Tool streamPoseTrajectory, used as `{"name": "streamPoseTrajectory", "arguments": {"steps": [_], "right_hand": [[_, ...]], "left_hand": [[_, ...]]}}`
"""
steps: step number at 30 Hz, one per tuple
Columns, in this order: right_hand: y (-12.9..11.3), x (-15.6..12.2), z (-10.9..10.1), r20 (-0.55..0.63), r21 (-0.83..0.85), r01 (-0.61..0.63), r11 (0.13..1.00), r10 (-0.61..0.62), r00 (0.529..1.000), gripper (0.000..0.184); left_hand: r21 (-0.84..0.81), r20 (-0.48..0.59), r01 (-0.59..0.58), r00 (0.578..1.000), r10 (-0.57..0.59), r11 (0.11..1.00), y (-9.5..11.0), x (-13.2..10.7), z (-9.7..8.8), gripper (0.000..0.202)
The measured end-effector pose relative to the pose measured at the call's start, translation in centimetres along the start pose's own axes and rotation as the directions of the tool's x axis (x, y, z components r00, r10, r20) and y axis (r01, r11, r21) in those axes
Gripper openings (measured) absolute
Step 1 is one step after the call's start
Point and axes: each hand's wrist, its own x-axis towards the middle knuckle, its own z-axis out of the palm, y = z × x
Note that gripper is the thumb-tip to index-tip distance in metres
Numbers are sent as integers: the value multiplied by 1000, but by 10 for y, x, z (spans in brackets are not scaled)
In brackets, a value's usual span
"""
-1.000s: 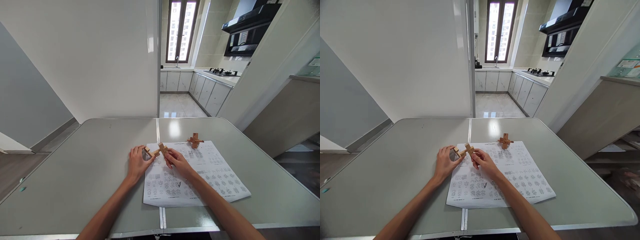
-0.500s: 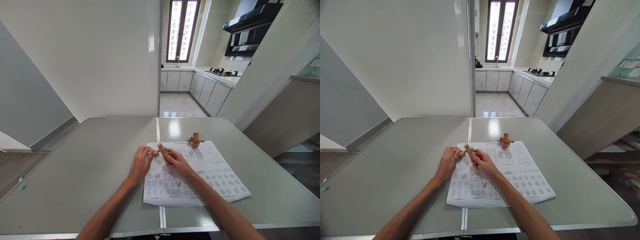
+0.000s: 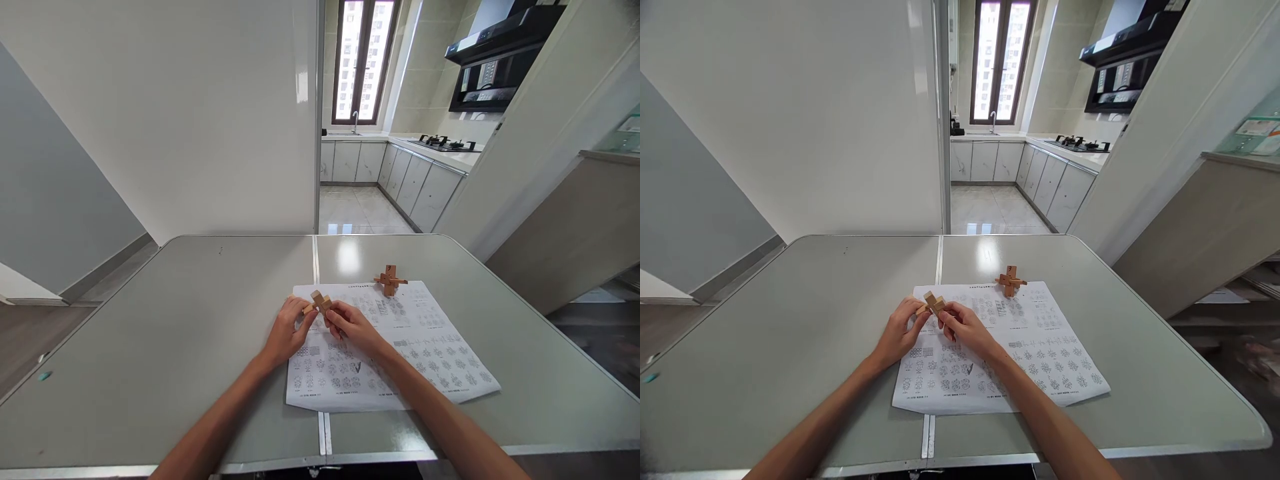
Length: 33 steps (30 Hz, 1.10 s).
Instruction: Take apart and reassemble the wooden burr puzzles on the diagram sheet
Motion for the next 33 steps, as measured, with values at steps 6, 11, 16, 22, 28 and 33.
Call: {"name": "streamPoseTrajectory", "arguments": {"steps": [6, 11, 16, 22, 28, 33], "right_hand": [[-10, -4, -2, 170, 140, -101, 985, 76, 982, 44], [-11, -7, -6, 267, 277, -222, 935, 147, 952, 41], [-10, -7, -8, 365, 338, -288, 896, 157, 917, 40], [-13, -4, -7, 418, 316, -353, 881, 204, 885, 41], [-9, -5, -6, 333, 319, -268, 909, 157, 930, 38], [-8, -7, 3, 283, 174, -171, 970, 117, 952, 41]], "left_hand": [[-38, 9, -1, 1000, 1, 999, 0, 1, -1, 36], [-73, 16, 9, 1000, -8, 997, -1, 1, 1, 38], [-92, 7, 2, 1000, -1, 996, -1, 1, 1, 40], [-86, -2, 10, 1000, -10, 996, 2, 0, -1, 39], [-15, -72, -16, 997, 15, 1000, -2, -1, 1, 32], [112, -256, 157, 959, -124, 981, -16, 3, -7, 31]]}}
